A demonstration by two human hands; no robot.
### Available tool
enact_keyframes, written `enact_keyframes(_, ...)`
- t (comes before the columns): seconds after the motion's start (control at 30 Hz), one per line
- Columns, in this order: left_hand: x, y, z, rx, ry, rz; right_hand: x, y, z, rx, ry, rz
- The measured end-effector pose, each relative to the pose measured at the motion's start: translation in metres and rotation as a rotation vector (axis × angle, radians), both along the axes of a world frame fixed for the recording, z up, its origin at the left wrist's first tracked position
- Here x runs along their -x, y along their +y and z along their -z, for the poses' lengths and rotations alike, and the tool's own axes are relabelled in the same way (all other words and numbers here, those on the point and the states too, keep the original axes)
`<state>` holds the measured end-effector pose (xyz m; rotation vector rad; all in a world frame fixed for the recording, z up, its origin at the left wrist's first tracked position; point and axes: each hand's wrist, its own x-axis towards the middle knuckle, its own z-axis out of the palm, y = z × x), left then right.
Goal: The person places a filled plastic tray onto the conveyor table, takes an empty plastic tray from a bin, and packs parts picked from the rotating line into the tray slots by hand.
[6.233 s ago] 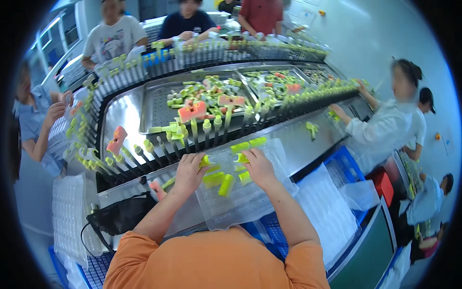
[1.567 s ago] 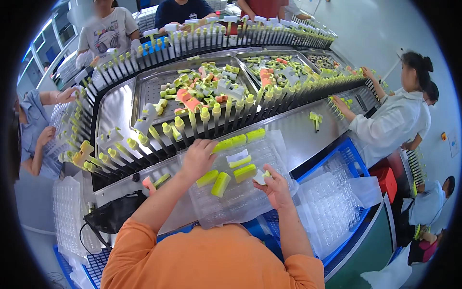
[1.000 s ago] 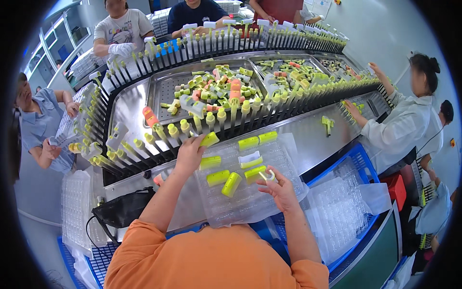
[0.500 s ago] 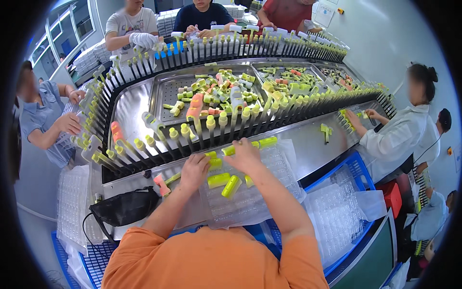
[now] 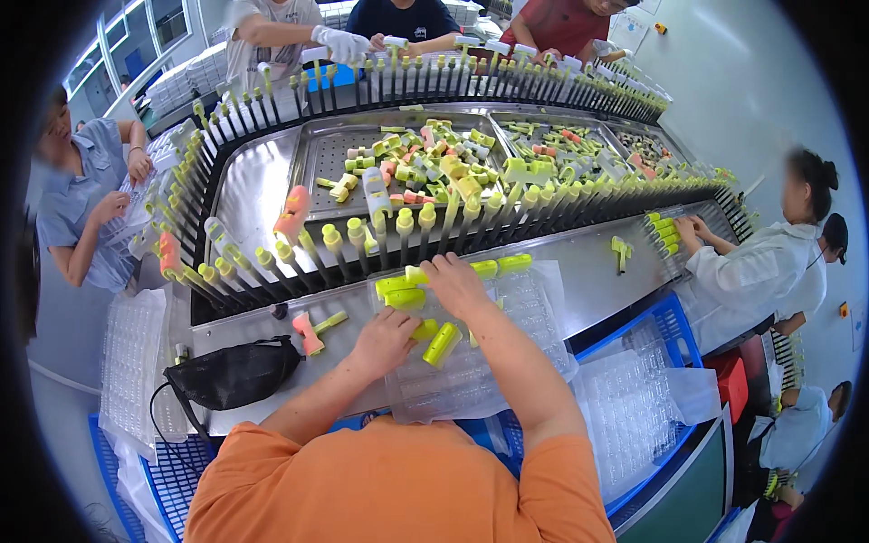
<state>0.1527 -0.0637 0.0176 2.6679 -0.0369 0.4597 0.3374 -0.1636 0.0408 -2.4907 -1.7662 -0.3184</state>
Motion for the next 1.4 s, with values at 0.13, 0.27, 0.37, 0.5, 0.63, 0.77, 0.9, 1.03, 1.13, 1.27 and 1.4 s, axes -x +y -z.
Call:
enact_keyframes(0.13,0.01,0.003,-0.003,0.148,-0.146,-0.009,-0.006,-0.02,-0.005,-0.167,0.17,-0.073)
enact_keyframes(0.27,0.011,0.018,-0.013,0.108,-0.243,-0.137,-0.013,-0.028,-0.012,0.118,0.225,-0.021)
enact_keyframes(0.37,0.001,0.022,0.0,0.036,-0.174,-0.083,-0.018,-0.023,-0.007,0.095,0.044,-0.031)
enact_keyframes(0.5,-0.009,0.02,0.026,-0.028,-0.156,-0.071,-0.011,-0.009,0.008,0.228,-0.044,0.106)
enact_keyframes(0.63,-0.001,0.012,0.005,-0.054,-0.115,-0.074,-0.005,-0.023,0.004,-0.038,0.047,0.093)
enact_keyframes(0.77,-0.004,0.015,-0.004,-0.125,-0.108,-0.133,-0.01,-0.044,-0.02,-0.139,0.189,0.111)
enact_keyframes(0.9,-0.005,0.018,0.011,-0.171,0.033,-0.093,-0.024,-0.088,-0.024,-0.256,0.341,0.278)
enact_keyframes(1.03,-0.002,0.012,0.013,-0.267,0.079,-0.151,-0.014,-0.117,-0.006,-0.18,0.388,0.297)
enact_keyframes(1.13,0.003,0.014,0.008,-0.175,0.028,-0.149,0.003,-0.111,-0.01,-0.107,0.343,0.231)
enact_keyframes(1.27,0.005,0.017,-0.013,-0.013,-0.1,-0.16,0.002,-0.109,-0.002,-0.102,0.364,0.204)
enact_keyframes(1.4,0.004,0.02,-0.005,0.09,-0.232,-0.164,0.002,-0.105,-0.006,-0.142,0.374,0.199)
